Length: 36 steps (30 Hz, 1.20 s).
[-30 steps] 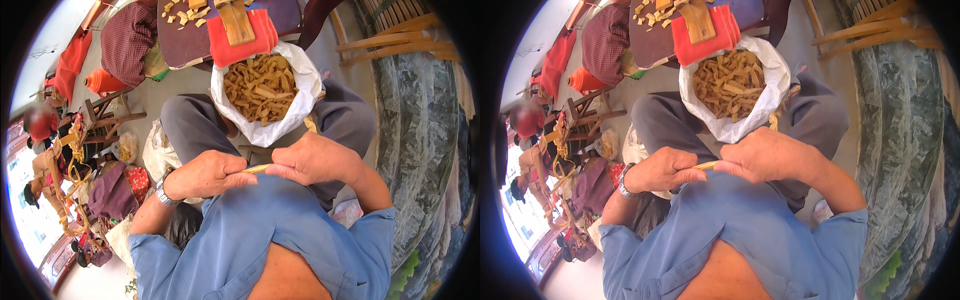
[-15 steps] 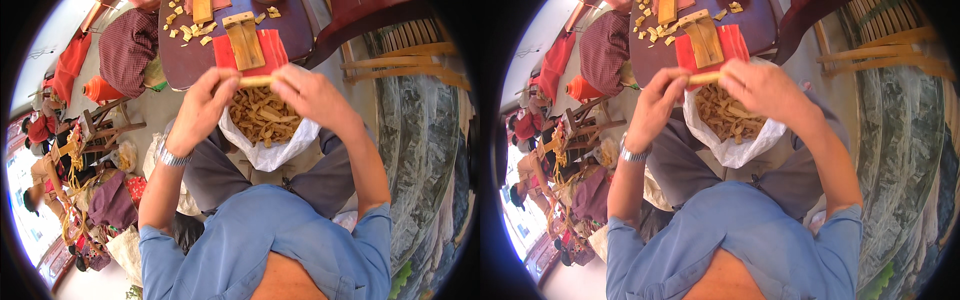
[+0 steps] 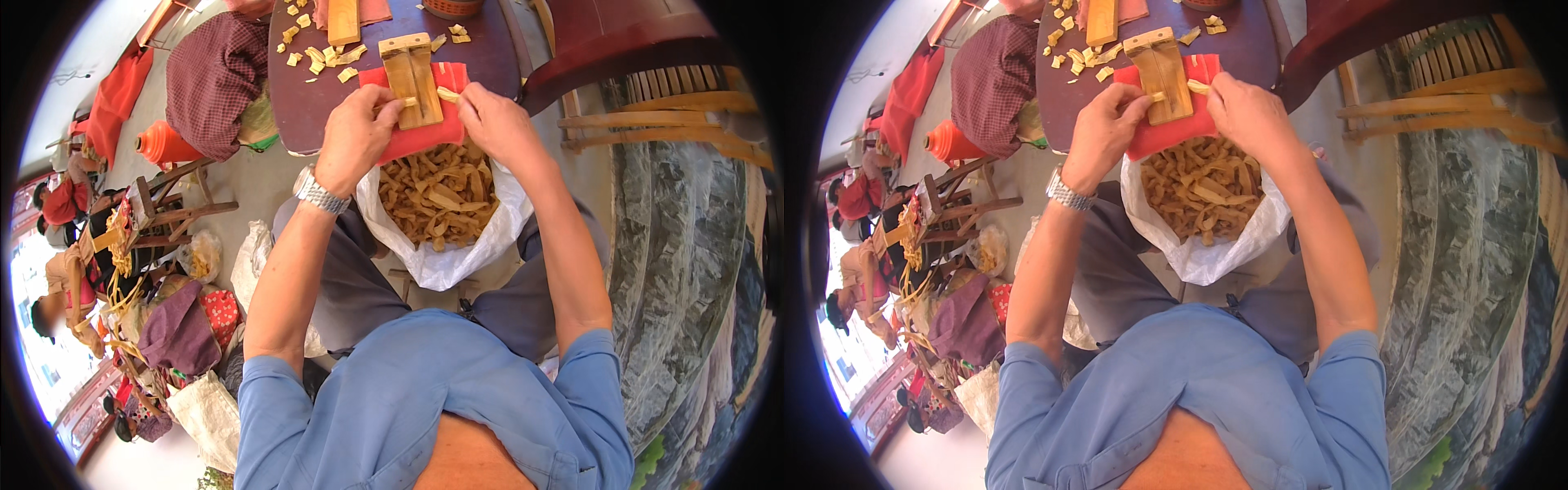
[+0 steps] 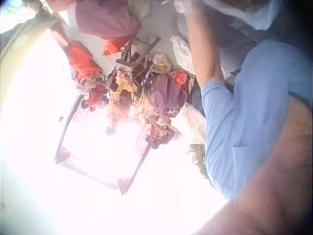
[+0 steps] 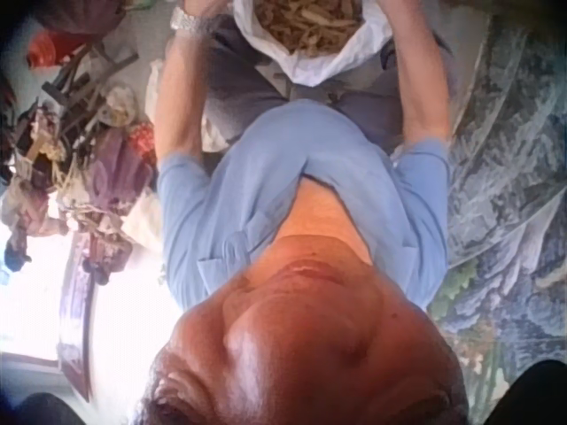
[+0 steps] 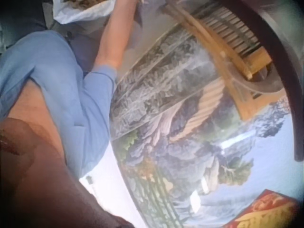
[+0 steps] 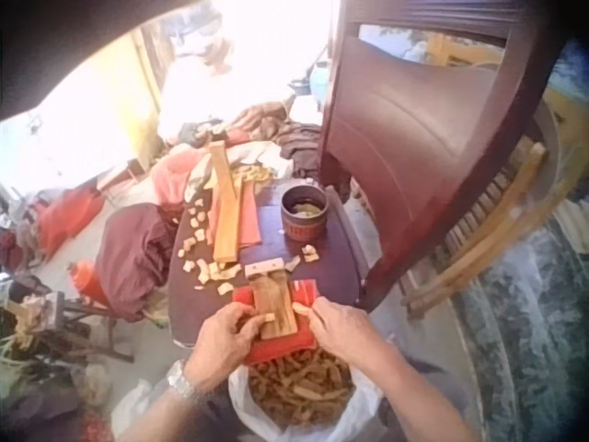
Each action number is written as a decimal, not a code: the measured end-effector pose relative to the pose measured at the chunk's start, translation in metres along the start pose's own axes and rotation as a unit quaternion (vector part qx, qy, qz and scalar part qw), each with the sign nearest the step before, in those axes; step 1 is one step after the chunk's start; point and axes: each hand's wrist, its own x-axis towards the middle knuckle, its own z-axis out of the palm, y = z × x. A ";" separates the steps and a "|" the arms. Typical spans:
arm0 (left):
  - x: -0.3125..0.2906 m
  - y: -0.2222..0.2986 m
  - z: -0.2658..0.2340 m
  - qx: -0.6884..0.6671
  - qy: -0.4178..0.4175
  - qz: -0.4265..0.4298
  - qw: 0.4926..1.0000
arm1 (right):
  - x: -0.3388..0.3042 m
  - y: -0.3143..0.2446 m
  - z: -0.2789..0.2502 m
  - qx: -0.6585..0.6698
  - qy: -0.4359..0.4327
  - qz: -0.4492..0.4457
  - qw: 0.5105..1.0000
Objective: The person takes long strips of dried leaves from a bag, bundles them together by hand, and uses a small wooden press to shape and secure the bundle.
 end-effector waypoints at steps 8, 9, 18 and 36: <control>-0.112 -0.010 -0.019 -0.328 -0.093 -0.137 0.930 | -0.106 -0.037 0.002 0.165 0.063 -0.265 0.948; -0.132 -0.009 -0.020 -0.402 -0.145 -0.176 0.887 | -0.121 -0.046 0.008 0.156 0.066 -0.295 0.940; -0.225 0.030 0.019 -0.643 -0.339 -0.309 0.613 | -0.211 -0.124 0.009 0.282 -0.028 -0.396 0.873; -0.240 0.065 -0.021 -0.115 -0.259 0.086 0.955 | -0.242 -0.094 0.011 0.446 -0.008 0.029 0.895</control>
